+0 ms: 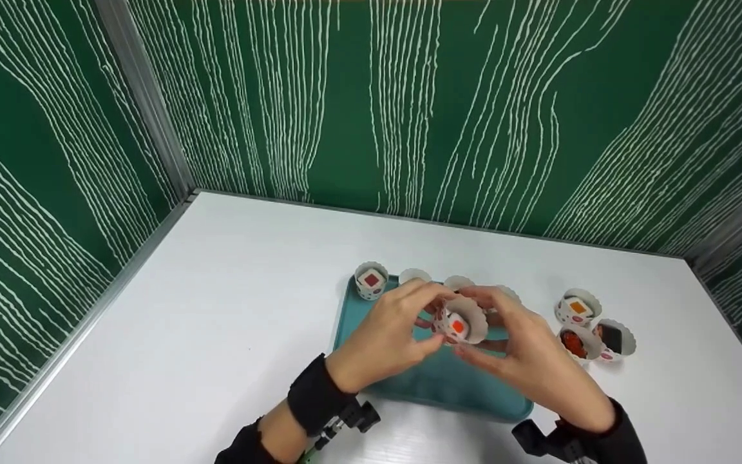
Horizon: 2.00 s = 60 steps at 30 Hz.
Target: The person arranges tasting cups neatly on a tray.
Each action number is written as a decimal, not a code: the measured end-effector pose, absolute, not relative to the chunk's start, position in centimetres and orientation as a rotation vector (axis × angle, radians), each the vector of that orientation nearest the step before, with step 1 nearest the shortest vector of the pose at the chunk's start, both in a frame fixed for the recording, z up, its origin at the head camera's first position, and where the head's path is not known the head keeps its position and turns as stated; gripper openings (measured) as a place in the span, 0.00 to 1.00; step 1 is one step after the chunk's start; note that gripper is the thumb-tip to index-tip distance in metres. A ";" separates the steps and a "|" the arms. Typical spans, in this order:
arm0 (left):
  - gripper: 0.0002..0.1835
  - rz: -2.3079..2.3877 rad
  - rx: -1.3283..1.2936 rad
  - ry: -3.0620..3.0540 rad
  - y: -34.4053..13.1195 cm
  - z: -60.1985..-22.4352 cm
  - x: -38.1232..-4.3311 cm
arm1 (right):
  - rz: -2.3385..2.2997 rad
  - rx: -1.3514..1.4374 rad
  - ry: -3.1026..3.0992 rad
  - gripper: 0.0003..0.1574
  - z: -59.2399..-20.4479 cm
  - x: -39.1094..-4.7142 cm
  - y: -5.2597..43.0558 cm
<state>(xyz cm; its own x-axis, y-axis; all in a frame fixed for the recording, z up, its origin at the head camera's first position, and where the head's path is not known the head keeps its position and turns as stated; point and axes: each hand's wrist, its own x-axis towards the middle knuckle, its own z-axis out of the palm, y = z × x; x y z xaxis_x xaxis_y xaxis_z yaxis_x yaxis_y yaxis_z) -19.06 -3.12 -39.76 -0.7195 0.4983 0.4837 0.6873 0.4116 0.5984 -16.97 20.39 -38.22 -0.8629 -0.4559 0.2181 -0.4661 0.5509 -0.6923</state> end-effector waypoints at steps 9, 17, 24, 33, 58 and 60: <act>0.25 -1.314 -1.071 -2.408 -3.4 -39.9 -19.5 | 1.134 0.859 -2.727 0.48 -38.1 -17.3 20.7; 0.27 -1.352 -1.056 -2.431 -3.4 -39.9 -19.5 | 1.132 0.848 -2.742 0.45 -37.9 -17.5 20.7; 0.29 -1.306 -1.048 -2.447 -3.4 -39.9 -19.6 | 1.123 0.877 -2.691 0.42 -37.9 -17.6 20.8; 0.32 -1.240 -1.028 -2.467 -3.4 -40.0 -19.6 | 1.173 0.858 -2.694 0.39 -37.9 -17.7 20.8; 0.36 -1.235 -1.068 -2.510 -3.3 -40.1 -19.1 | 1.299 0.765 -2.731 0.12 -37.7 -17.2 20.6; 0.36 -1.223 -1.067 -2.533 -3.2 -40.1 -19.1 | 1.285 0.772 -2.731 0.12 -37.7 -17.3 20.6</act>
<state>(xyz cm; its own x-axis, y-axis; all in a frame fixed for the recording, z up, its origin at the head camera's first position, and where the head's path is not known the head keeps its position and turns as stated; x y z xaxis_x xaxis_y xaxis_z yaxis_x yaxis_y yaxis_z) -19.08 -3.24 -40.08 -0.7405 0.5407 0.3993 0.6489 0.4204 0.6342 -17.28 20.58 -37.73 -0.8769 -0.4238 0.2269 -0.4449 0.5369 -0.7168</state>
